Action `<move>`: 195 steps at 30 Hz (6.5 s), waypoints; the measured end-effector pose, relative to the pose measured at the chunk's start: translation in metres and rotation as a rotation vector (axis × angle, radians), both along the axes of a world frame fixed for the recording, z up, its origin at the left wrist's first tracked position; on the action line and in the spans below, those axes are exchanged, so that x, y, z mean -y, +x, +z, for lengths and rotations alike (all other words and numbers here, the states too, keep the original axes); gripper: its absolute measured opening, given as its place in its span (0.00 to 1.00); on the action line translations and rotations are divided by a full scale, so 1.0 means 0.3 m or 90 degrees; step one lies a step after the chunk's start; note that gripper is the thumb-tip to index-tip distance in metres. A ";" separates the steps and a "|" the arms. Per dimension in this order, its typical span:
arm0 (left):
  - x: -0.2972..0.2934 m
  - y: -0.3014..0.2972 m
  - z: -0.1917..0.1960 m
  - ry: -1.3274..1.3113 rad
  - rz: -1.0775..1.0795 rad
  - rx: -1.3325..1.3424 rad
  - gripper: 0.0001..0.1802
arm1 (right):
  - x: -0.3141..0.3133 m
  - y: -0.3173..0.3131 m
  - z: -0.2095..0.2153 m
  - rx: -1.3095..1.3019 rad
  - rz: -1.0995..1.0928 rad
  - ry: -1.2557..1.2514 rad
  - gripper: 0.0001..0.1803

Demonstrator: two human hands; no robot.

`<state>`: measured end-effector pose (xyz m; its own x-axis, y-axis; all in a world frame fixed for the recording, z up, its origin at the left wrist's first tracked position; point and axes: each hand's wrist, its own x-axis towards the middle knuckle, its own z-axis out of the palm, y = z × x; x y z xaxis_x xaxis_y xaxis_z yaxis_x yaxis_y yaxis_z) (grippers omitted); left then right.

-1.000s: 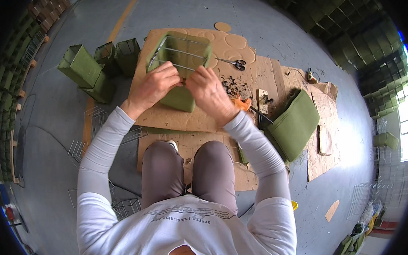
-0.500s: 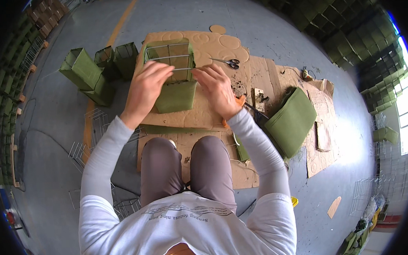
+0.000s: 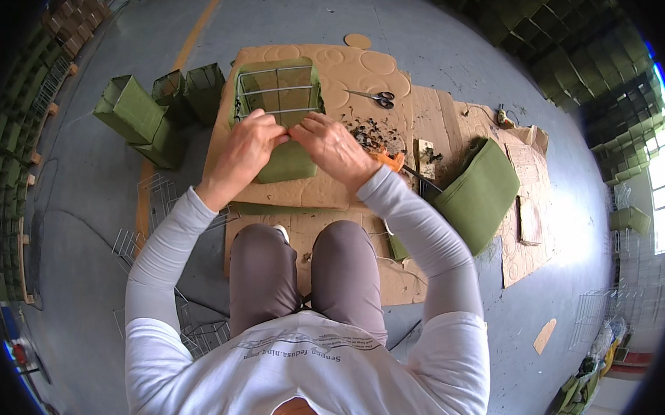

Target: Assembling green fabric-covered metal wire frames using a hot glue gun to secure the fabric.

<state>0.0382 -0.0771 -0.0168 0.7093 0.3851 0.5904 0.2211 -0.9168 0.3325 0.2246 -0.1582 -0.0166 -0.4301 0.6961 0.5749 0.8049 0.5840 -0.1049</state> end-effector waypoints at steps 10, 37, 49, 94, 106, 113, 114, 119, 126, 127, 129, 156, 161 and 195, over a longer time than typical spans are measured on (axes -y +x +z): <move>0.043 -0.212 0.010 0.150 0.197 0.259 0.12 | 0.043 0.013 0.007 -0.071 -0.027 -0.041 0.19; 0.091 -0.019 -0.094 0.320 -0.030 0.188 0.15 | 0.105 0.068 -0.020 -0.128 -0.010 0.032 0.15; 0.116 0.014 -0.025 0.111 0.051 0.168 0.13 | 0.111 0.051 -0.022 -0.206 -0.017 -0.001 0.10; -0.012 0.050 0.062 0.197 -0.183 -0.075 0.08 | 0.072 0.077 0.120 0.131 0.010 -0.098 0.10; 0.123 -0.132 -0.137 0.288 0.032 0.172 0.17 | 0.150 -0.059 -0.064 -0.028 -0.146 0.188 0.19; 0.039 -0.030 -0.108 0.345 0.036 0.138 0.18 | 0.121 -0.076 -0.038 -0.025 -0.153 0.147 0.17; 0.035 -0.029 -0.104 0.325 0.023 0.129 0.17 | 0.122 -0.079 -0.032 -0.035 -0.164 0.120 0.16; 0.041 -0.021 -0.013 0.242 -0.027 0.056 0.11 | 0.111 -0.057 0.007 0.035 -0.172 0.059 0.11; -0.053 0.020 0.074 0.155 -0.171 -0.139 0.04 | 0.045 -0.009 0.058 0.110 -0.097 -0.077 0.06; -0.073 0.022 0.075 0.152 -0.213 -0.133 0.04 | 0.030 0.001 0.062 0.105 -0.065 -0.086 0.05; -0.075 0.013 0.087 0.162 -0.199 -0.127 0.04 | 0.021 0.006 0.100 0.113 -0.061 -0.125 0.05; -0.047 -0.036 0.059 0.198 -0.060 -0.139 0.05 | -0.002 -0.082 0.064 -0.057 -0.084 -0.050 0.05; -0.123 -0.032 0.046 0.013 -0.125 -0.153 0.08 | -0.026 -0.020 0.130 -0.060 -0.065 -0.310 0.09; 0.089 0.006 0.010 0.200 0.054 0.005 0.10 | 0.024 0.137 0.006 -0.381 -0.435 -0.182 0.23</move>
